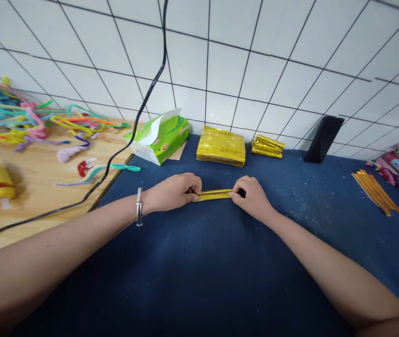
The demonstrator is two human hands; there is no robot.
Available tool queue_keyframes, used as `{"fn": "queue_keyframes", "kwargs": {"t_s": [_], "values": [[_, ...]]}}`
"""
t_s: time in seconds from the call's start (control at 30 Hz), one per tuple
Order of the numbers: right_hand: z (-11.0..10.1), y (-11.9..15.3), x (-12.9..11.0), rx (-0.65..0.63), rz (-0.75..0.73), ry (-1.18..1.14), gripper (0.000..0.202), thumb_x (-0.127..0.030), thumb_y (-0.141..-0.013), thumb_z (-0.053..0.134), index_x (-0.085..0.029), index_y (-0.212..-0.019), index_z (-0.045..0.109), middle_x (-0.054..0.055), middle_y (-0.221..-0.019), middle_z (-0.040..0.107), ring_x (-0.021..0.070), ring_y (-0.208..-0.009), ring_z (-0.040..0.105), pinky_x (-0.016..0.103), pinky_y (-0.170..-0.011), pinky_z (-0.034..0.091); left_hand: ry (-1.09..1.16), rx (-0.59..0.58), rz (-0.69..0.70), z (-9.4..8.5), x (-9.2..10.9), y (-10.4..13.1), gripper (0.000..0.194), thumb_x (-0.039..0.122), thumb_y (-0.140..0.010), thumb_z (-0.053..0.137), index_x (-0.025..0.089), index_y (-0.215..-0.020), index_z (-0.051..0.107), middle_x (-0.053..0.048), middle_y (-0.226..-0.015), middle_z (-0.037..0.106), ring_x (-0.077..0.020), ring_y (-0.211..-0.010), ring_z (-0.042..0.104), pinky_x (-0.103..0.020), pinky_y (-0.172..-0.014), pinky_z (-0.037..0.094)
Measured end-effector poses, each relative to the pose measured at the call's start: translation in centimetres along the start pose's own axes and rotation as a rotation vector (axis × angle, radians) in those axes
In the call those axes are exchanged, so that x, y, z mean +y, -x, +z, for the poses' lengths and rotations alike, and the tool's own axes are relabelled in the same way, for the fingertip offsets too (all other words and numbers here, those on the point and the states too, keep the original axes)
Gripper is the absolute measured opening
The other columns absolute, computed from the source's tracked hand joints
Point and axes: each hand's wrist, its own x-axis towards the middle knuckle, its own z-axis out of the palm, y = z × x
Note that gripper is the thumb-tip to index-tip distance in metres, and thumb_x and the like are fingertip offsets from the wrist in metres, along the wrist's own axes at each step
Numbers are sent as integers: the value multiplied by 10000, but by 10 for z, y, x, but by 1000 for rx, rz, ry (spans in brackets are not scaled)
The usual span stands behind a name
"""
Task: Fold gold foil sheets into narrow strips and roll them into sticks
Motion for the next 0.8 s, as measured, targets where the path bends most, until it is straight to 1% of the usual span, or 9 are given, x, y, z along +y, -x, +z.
{"fn": "queue_keyframes", "kwargs": {"t_s": [0.1, 0.17, 0.23, 0.3, 0.33, 0.47, 0.6, 0.7, 0.8], "values": [[-1, 1, -1, 5, 24, -7, 103, -242, -738, 615, -207, -715, 520, 7, -779, 557, 169, -756, 482, 314, -717, 359, 54, -5, -7, 0, 0, 0, 109, 220, -795, 512, 168, -875, 563, -6, -804, 559, -106, -694, 526, -214, -622, 403], [-3, 2, -2, 10, 27, -23, 98, -235, -743, 618, -213, -799, 540, 11, -821, 569, 175, -783, 489, 317, -730, 367, 63, 3, 6, 1, 1, 1, 202, 189, -803, 491, 175, -992, 561, -14, -847, 568, -108, -730, 543, -214, -650, 417], [-4, 3, -4, 10, 1, -39, 158, -231, -766, 605, -226, -917, 560, 18, -881, 581, 182, -826, 499, 328, -762, 370, 20, 6, 38, 2, 2, 2, 279, 164, -816, 465, 198, -1074, 565, -22, -891, 569, -114, -778, 553, -224, -701, 426], [-5, 4, -4, 2, -40, -39, 224, -227, -797, 579, -241, -1019, 567, 24, -939, 586, 187, -877, 503, 340, -801, 365, -53, 2, 67, 2, 4, 3, 305, 150, -828, 449, 223, -1091, 586, -24, -912, 567, -122, -815, 556, -235, -744, 425], [-5, 4, -4, -4, -57, -31, 231, -225, -811, 566, -246, -1041, 574, 27, -953, 586, 188, -894, 502, 343, -813, 361, -86, -1, 75, 2, 4, 4, 311, 147, -833, 443, 232, -1090, 596, -24, -917, 567, -125, -826, 556, -237, -754, 424], [-3, 6, -3, -26, -82, 32, 174, -226, -853, 521, -252, -983, 633, 31, -924, 585, 186, -893, 494, 343, -809, 356, -222, -3, 90, 1, 9, 7, 336, 138, -855, 419, 250, -1115, 598, -27, -914, 563, -135, -844, 551, -235, -740, 419], [-1, 7, -2, -23, -111, 69, 190, -217, -869, 496, -250, -974, 651, 34, -903, 581, 179, -869, 482, 339, -797, 359, -447, -5, 155, 0, 17, 9, 343, 105, -852, 414, 245, -1108, 594, -37, -892, 556, -159, -836, 526, -274, -734, 399], [-1, 8, -2, -16, -149, 111, 195, -218, -876, 486, -228, -975, 654, 47, -910, 575, 180, -871, 469, 336, -791, 362, -608, -4, 211, 2, 25, 11, 275, 135, -860, 433, 207, -1066, 601, -53, -884, 555, -192, -851, 501, -310, -723, 380], [-3, 8, -4, -10, -220, 171, 201, -222, -886, 469, -205, -956, 657, 63, -905, 573, 189, -887, 453, 345, -790, 361, -697, 4, 224, 7, 32, 13, 251, 156, -879, 417, 158, -1060, 590, -69, -870, 550, -209, -847, 485, -321, -702, 371]]}}
